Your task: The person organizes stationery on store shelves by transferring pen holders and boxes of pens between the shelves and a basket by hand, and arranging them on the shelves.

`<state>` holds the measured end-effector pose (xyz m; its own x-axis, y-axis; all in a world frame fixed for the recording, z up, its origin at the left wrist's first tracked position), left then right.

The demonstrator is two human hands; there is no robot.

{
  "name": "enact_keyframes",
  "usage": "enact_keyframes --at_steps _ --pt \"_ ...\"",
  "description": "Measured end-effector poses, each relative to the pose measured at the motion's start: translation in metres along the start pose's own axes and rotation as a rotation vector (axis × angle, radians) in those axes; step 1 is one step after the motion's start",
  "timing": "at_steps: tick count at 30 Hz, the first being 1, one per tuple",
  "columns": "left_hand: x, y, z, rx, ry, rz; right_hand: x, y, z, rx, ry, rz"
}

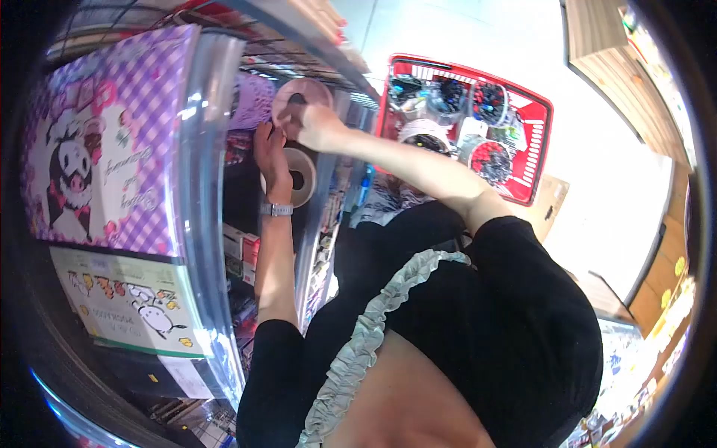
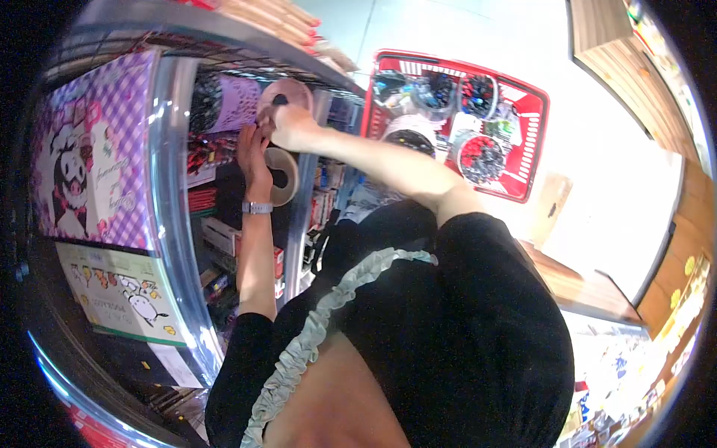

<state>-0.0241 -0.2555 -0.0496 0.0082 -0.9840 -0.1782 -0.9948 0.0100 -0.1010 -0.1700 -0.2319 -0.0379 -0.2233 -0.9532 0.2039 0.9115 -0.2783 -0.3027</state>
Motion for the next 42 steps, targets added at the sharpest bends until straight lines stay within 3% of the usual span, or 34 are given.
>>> enact_keyframes --at_steps 1,2,3,5,9,13,16,18,21,23,26,28,31,36,39,42 --pt "-0.016 0.011 -0.007 0.025 0.039 0.037 -0.024 -0.015 0.004 0.087 0.017 0.008" --pt "-0.034 0.026 -0.015 0.028 0.122 0.106 -0.042 -0.028 0.002 -0.04 0.067 0.091" --pt "-0.046 0.038 -0.014 0.034 0.243 0.167 -0.06 -0.044 0.002 0.052 -0.015 0.021" --pt "-0.071 0.056 -0.002 0.055 0.222 0.247 -0.092 -0.069 -0.015 -0.025 0.033 0.104" --pt "-0.102 0.093 0.048 0.176 -0.032 0.412 -0.15 -0.143 -0.054 0.0 0.177 -0.004" --pt "-0.119 0.112 0.106 0.522 -0.044 0.545 -0.202 -0.215 -0.094 0.015 0.432 -0.18" --pt "-0.138 0.13 0.105 0.612 -0.035 0.589 -0.224 -0.245 -0.119 -0.255 0.543 -0.053" --pt "-0.144 0.137 0.113 0.629 -0.121 0.675 -0.23 -0.244 -0.122 -0.303 0.535 0.047" --pt "-0.147 0.141 0.114 0.608 -0.057 0.61 -0.231 -0.227 -0.129 -0.276 0.546 0.202" --pt "-0.15 0.141 0.113 0.626 -0.158 0.62 -0.226 -0.213 -0.127 -0.249 0.52 0.283" --pt "-0.151 0.141 0.127 0.533 -0.237 0.619 -0.217 -0.198 -0.131 -0.37 0.372 0.288" --pt "-0.153 0.14 0.145 0.497 -0.369 0.65 -0.211 -0.195 -0.129 -0.414 0.423 0.311" --pt "-0.156 0.141 0.144 0.483 -0.411 0.568 -0.206 -0.192 -0.133 -0.467 0.489 0.31" --pt "-0.153 0.144 0.143 0.431 -0.36 0.555 -0.197 -0.191 -0.15 -0.478 0.533 0.276" --pt "-0.152 0.151 0.131 0.456 -0.313 0.572 -0.19 -0.193 -0.161 -0.475 0.438 0.211" --pt "-0.146 0.154 0.125 0.489 -0.268 0.542 -0.193 -0.193 -0.172 -0.206 0.671 0.277"
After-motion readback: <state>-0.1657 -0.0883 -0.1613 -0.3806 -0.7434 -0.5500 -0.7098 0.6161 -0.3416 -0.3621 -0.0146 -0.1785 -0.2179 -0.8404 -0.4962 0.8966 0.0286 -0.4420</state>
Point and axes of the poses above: each hand's wrist, its own x-axis towards the middle knuckle, its own y-axis out of the palm, z = x × y, the point moved 7 cm from there along x, towards the middle knuckle, and after that the axes turned 3 degrees about -z, right-handed, at the moved point
